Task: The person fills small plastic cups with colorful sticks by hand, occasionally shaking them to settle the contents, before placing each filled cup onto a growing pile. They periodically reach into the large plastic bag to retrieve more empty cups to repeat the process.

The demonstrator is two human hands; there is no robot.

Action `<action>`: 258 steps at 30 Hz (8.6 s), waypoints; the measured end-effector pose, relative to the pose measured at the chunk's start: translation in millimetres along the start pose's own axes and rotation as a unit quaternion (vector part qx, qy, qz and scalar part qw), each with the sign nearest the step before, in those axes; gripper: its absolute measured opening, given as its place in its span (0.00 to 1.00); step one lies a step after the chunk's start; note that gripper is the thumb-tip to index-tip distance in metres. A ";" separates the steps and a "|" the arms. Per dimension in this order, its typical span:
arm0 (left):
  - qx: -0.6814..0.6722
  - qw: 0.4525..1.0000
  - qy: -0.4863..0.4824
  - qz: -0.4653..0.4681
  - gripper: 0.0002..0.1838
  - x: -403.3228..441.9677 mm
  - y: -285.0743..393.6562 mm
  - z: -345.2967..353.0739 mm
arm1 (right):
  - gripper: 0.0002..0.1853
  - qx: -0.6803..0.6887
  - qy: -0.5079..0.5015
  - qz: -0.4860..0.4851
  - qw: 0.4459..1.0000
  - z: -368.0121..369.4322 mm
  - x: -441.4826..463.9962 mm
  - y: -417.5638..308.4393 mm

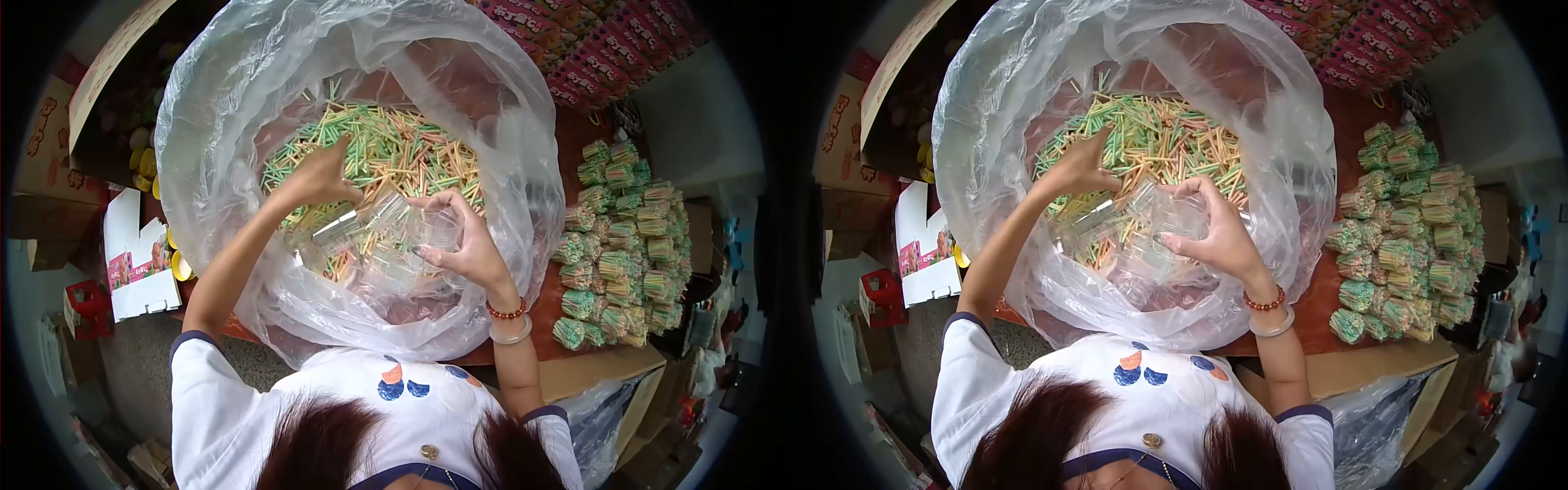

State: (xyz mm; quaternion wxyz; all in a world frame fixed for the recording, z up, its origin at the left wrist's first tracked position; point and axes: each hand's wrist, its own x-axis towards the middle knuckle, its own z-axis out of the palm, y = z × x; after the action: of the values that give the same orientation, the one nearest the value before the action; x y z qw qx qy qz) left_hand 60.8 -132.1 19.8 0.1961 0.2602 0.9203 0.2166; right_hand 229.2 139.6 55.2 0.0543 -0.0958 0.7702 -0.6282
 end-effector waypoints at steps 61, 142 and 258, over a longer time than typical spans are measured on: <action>0.148 0.966 0.077 0.195 0.34 65.1 49.5 17.6 | 0.26 0.240 0.148 0.032 0.959 -73.3 81.0 36.6; -0.375 0.919 0.023 0.116 0.14 -34.9 129.3 -52.6 | 0.26 0.211 0.368 -0.067 0.903 -52.8 -29.1 29.1; 0.136 0.952 -0.077 0.264 0.66 73.7 37.5 5.0 | 0.35 0.109 0.084 0.029 0.990 -146.5 70.7 -13.9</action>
State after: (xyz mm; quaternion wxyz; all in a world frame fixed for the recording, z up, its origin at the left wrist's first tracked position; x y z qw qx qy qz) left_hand 19.8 -60.2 16.1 0.1646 0.5341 0.8216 0.1124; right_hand 131.4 261.9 101.5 0.0179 -0.0139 0.7011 -0.7127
